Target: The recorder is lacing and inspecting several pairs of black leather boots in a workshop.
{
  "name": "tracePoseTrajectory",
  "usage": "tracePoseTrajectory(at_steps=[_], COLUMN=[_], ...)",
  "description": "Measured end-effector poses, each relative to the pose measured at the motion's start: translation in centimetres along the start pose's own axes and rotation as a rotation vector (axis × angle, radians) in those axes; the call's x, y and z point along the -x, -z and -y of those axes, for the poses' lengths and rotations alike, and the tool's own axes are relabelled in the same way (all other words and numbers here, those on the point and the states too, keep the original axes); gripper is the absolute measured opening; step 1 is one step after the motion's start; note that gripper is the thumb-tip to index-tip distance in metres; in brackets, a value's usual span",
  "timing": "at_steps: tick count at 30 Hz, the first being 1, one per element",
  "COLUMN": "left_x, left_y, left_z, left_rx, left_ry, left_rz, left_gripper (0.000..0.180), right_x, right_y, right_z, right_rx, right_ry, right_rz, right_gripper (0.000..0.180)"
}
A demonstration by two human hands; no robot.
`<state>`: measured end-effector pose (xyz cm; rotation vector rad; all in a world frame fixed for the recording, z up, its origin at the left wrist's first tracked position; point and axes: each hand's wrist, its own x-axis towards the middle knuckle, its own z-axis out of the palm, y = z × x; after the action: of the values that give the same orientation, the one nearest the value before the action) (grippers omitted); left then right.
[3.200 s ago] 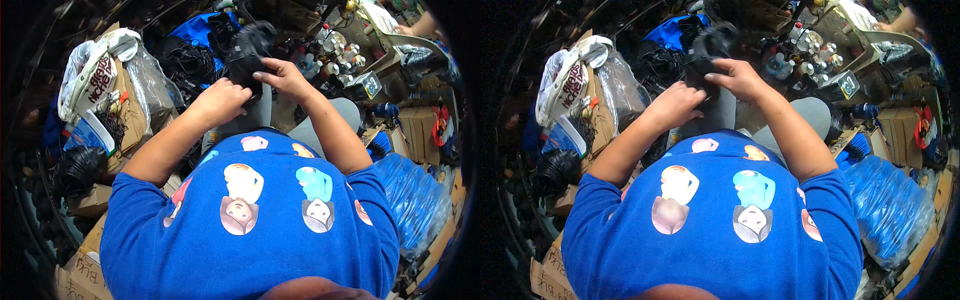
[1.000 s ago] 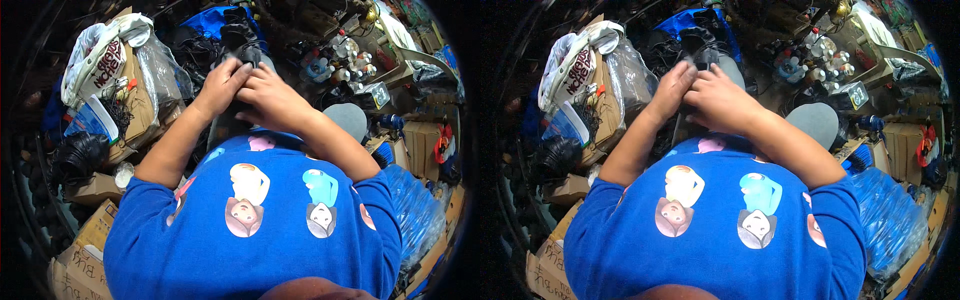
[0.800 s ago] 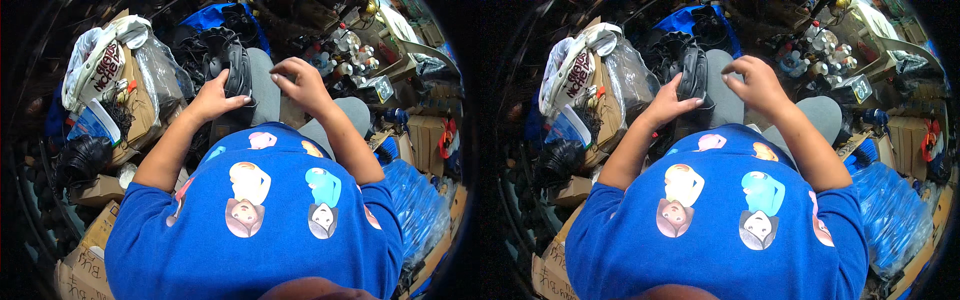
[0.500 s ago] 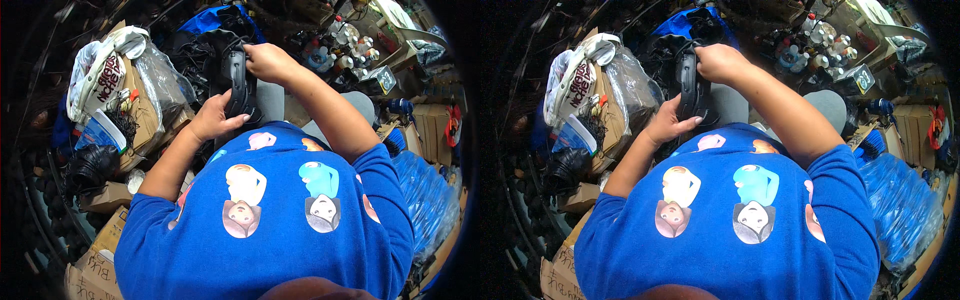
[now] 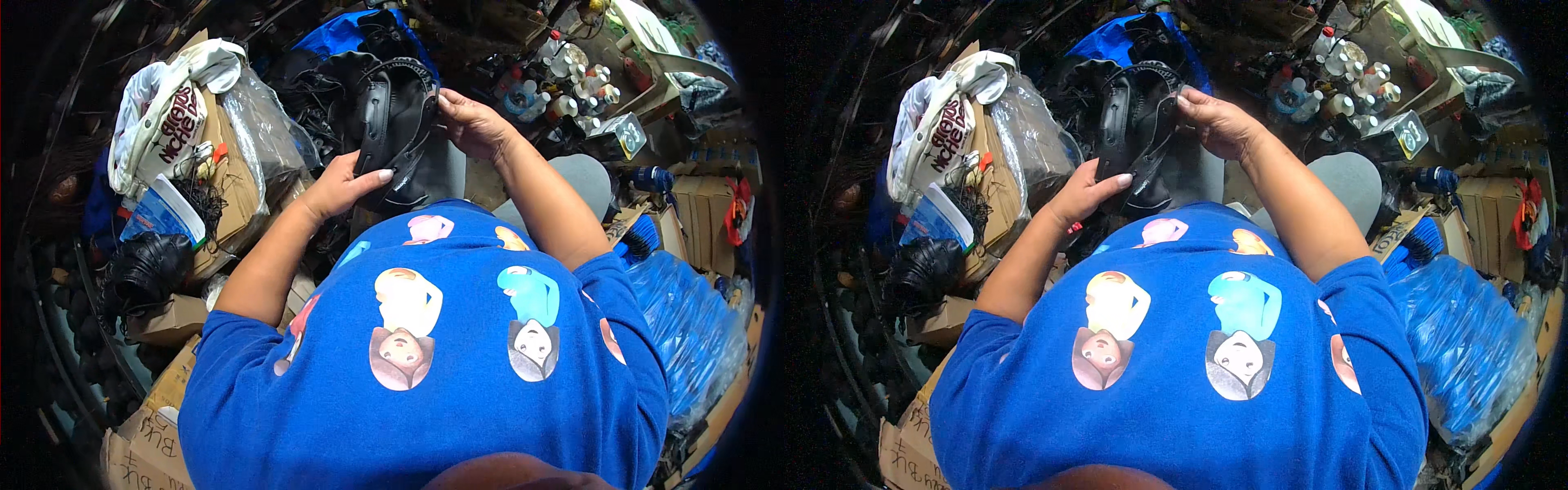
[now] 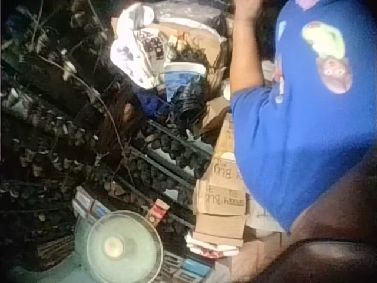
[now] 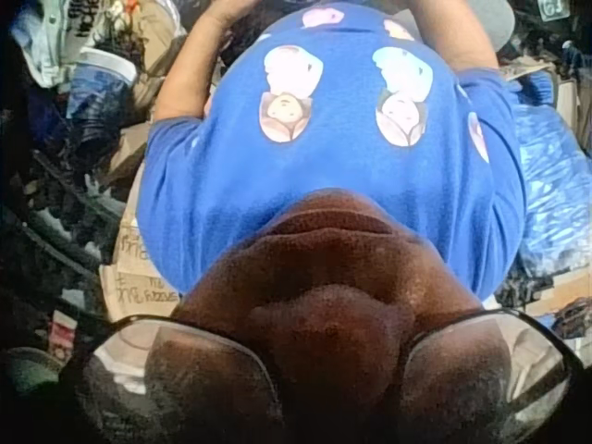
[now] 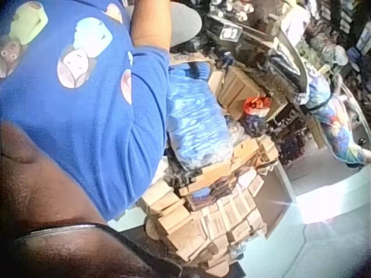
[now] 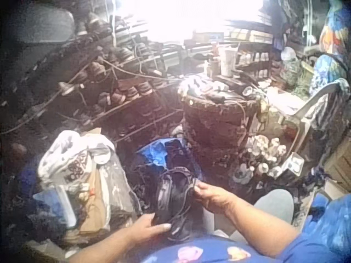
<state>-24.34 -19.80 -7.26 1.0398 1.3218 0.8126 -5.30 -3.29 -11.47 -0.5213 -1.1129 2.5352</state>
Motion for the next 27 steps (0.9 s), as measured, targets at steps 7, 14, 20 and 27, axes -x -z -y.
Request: tracePoseTrajectory(at_steps=[7, 14, 20, 27], left_x=[-1.7, -4.2, -2.9, -5.6], left_y=[-4.8, -7.5, -5.8, 2.2], left_z=[-6.8, -4.3, -3.9, 4.6], left_rx=[-1.133, -1.082, -0.715, 0.015], left_ry=[-0.025, 0.023, -0.698, -0.090], left_rz=[0.197, 0.053, -0.371, -0.607], left_gripper=[0.048, 0.042, 0.029, 0.043], right_x=[-0.5, -0.9, -1.3, -1.5], right_y=[-3.1, -3.9, -0.5, 0.8], right_z=[4.1, 4.6, 3.3, 3.3], right_rx=[0.310, 1.426, 1.087, 0.679], right_ry=[0.127, 0.075, 0.178, -0.024], right_rz=[-0.234, -0.619, -0.677, -0.673], right_gripper=[0.029, 0.044, 0.034, 0.055])
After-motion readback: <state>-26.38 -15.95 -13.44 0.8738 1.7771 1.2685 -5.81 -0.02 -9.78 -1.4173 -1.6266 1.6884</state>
